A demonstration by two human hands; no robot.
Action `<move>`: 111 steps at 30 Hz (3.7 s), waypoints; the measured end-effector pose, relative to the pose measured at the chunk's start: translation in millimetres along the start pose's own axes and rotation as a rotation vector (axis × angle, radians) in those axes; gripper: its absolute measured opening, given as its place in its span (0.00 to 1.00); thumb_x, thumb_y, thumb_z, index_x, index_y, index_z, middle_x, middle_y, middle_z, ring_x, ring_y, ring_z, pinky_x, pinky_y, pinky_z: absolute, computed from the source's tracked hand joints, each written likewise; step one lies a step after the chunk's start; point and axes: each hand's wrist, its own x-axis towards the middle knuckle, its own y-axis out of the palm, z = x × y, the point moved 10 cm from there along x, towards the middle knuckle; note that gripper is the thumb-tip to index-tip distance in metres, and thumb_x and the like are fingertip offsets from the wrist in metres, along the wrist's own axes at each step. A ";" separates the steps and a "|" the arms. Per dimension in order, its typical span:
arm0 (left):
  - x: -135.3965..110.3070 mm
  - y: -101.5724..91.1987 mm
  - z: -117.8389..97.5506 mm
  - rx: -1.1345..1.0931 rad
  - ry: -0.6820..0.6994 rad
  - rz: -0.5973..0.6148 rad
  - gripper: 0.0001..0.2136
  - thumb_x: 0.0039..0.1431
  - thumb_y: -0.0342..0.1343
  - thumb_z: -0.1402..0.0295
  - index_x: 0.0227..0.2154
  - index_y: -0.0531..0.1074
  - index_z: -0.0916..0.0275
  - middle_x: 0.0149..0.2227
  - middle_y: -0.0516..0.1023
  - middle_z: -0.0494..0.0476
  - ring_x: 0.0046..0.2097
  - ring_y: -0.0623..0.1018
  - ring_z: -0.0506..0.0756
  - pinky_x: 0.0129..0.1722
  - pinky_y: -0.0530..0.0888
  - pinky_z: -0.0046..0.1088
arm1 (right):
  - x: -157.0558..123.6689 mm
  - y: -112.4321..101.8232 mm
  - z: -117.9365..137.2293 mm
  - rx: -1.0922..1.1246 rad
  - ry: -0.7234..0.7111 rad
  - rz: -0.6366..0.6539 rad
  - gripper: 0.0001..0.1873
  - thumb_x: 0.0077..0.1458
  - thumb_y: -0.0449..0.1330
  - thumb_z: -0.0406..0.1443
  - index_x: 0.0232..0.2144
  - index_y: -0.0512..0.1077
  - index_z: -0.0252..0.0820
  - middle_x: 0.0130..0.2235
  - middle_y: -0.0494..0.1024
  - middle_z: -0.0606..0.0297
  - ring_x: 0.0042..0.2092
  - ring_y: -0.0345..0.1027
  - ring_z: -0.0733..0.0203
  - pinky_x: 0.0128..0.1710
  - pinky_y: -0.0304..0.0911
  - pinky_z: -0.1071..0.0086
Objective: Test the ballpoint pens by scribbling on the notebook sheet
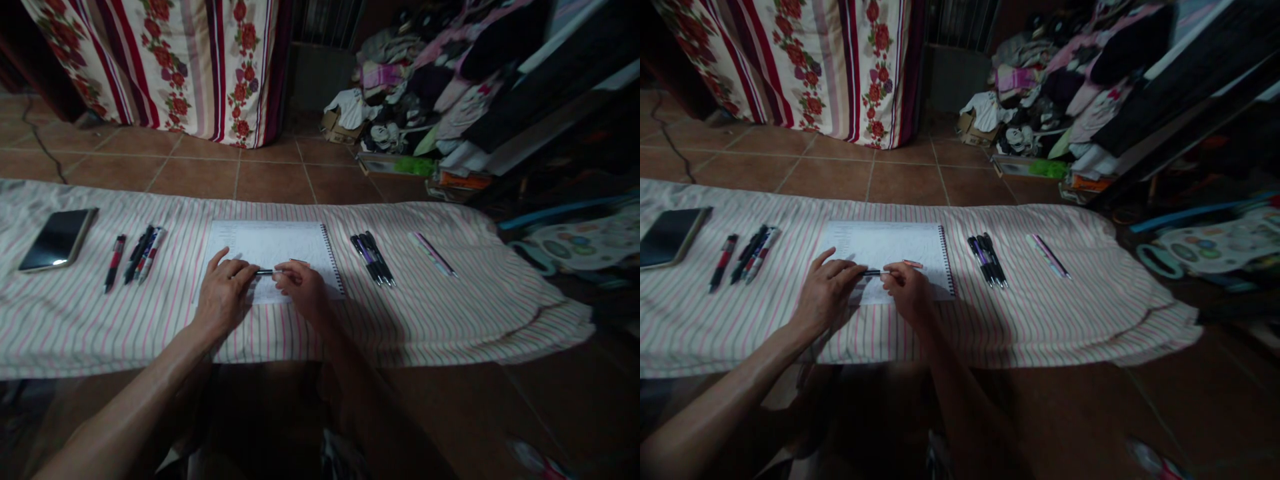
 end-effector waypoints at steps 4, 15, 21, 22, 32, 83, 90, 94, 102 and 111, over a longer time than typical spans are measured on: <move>-0.4 2.2 -3.2 0.044 0.038 0.008 0.12 0.58 0.47 0.73 0.42 0.73 0.60 0.35 0.76 0.57 0.38 0.75 0.55 0.58 0.59 0.48 | -0.4 -2.1 1.3 -0.057 -0.018 -0.005 0.07 0.47 0.58 0.35 0.31 0.74 0.41 0.24 0.74 0.68 0.25 0.70 0.66 0.25 0.66 0.73; -0.8 2.9 -7.1 0.012 0.086 0.011 0.14 0.56 0.48 0.74 0.44 0.72 0.60 0.35 0.75 0.57 0.37 0.74 0.55 0.57 0.60 0.49 | 0.5 -3.5 3.6 -0.010 0.006 -0.016 0.07 0.45 0.59 0.36 0.28 0.74 0.40 0.23 0.75 0.68 0.24 0.70 0.66 0.24 0.65 0.73; -0.5 0.7 -3.5 -0.012 0.055 0.020 0.14 0.57 0.47 0.73 0.43 0.72 0.59 0.35 0.75 0.57 0.38 0.74 0.55 0.57 0.60 0.50 | 0.9 -9.7 3.4 0.059 0.041 -0.041 0.07 0.43 0.60 0.37 0.27 0.73 0.39 0.21 0.74 0.68 0.23 0.69 0.66 0.24 0.65 0.73; -0.4 0.5 -3.8 -0.009 0.054 0.022 0.13 0.57 0.47 0.73 0.44 0.72 0.59 0.35 0.75 0.57 0.38 0.74 0.55 0.57 0.60 0.50 | 1.1 -10.7 2.9 0.070 0.044 -0.046 0.07 0.43 0.60 0.37 0.27 0.73 0.39 0.21 0.75 0.68 0.23 0.69 0.66 0.24 0.66 0.73; -1.0 2.6 -6.7 0.070 0.083 0.039 0.12 0.60 0.47 0.71 0.43 0.72 0.62 0.35 0.76 0.58 0.38 0.75 0.54 0.57 0.60 0.47 | 2.0 -15.6 -3.0 0.099 0.052 -0.066 0.09 0.42 0.60 0.38 0.28 0.73 0.39 0.23 0.76 0.66 0.25 0.70 0.65 0.24 0.66 0.72; 1.0 9.0 5.2 0.135 0.027 0.042 0.11 0.59 0.49 0.69 0.38 0.76 0.61 0.36 0.77 0.58 0.40 0.75 0.57 0.56 0.62 0.48 | -5.0 -76.9 -18.8 0.087 0.078 -0.204 0.12 0.42 0.60 0.41 0.28 0.72 0.38 0.26 0.77 0.62 0.25 0.69 0.65 0.26 0.66 0.70; 1.9 12.7 2.9 0.141 0.044 0.020 0.10 0.60 0.49 0.68 0.38 0.75 0.61 0.36 0.78 0.58 0.42 0.74 0.57 0.56 0.62 0.47 | -7.2 -65.1 -14.1 -0.155 -0.065 -0.203 0.10 0.47 0.56 0.36 0.32 0.73 0.40 0.27 0.77 0.63 0.28 0.70 0.61 0.28 0.66 0.68; 2.4 13.9 2.7 0.123 0.037 0.030 0.10 0.59 0.49 0.70 0.38 0.75 0.61 0.36 0.78 0.58 0.42 0.74 0.57 0.56 0.62 0.48 | -14.4 -63.4 5.0 -0.495 -0.203 -0.219 0.09 0.48 0.56 0.31 0.32 0.74 0.40 0.34 0.76 0.60 0.33 0.70 0.60 0.36 0.66 0.66; 2.0 13.8 0.0 0.111 0.051 0.024 0.10 0.59 0.49 0.70 0.37 0.75 0.60 0.36 0.78 0.58 0.41 0.75 0.57 0.54 0.64 0.49 | -18.9 -50.7 8.5 -0.735 -0.255 -0.177 0.07 0.50 0.58 0.32 0.33 0.74 0.41 0.38 0.73 0.59 0.38 0.69 0.57 0.41 0.65 0.63; 3.2 10.7 -2.8 0.082 0.053 0.005 0.09 0.58 0.51 0.69 0.38 0.74 0.62 0.37 0.77 0.59 0.42 0.75 0.57 0.54 0.64 0.48 | -19.3 -49.0 8.2 -0.714 -0.233 -0.188 0.11 0.49 0.60 0.34 0.37 0.75 0.40 0.40 0.72 0.59 0.40 0.69 0.57 0.41 0.65 0.65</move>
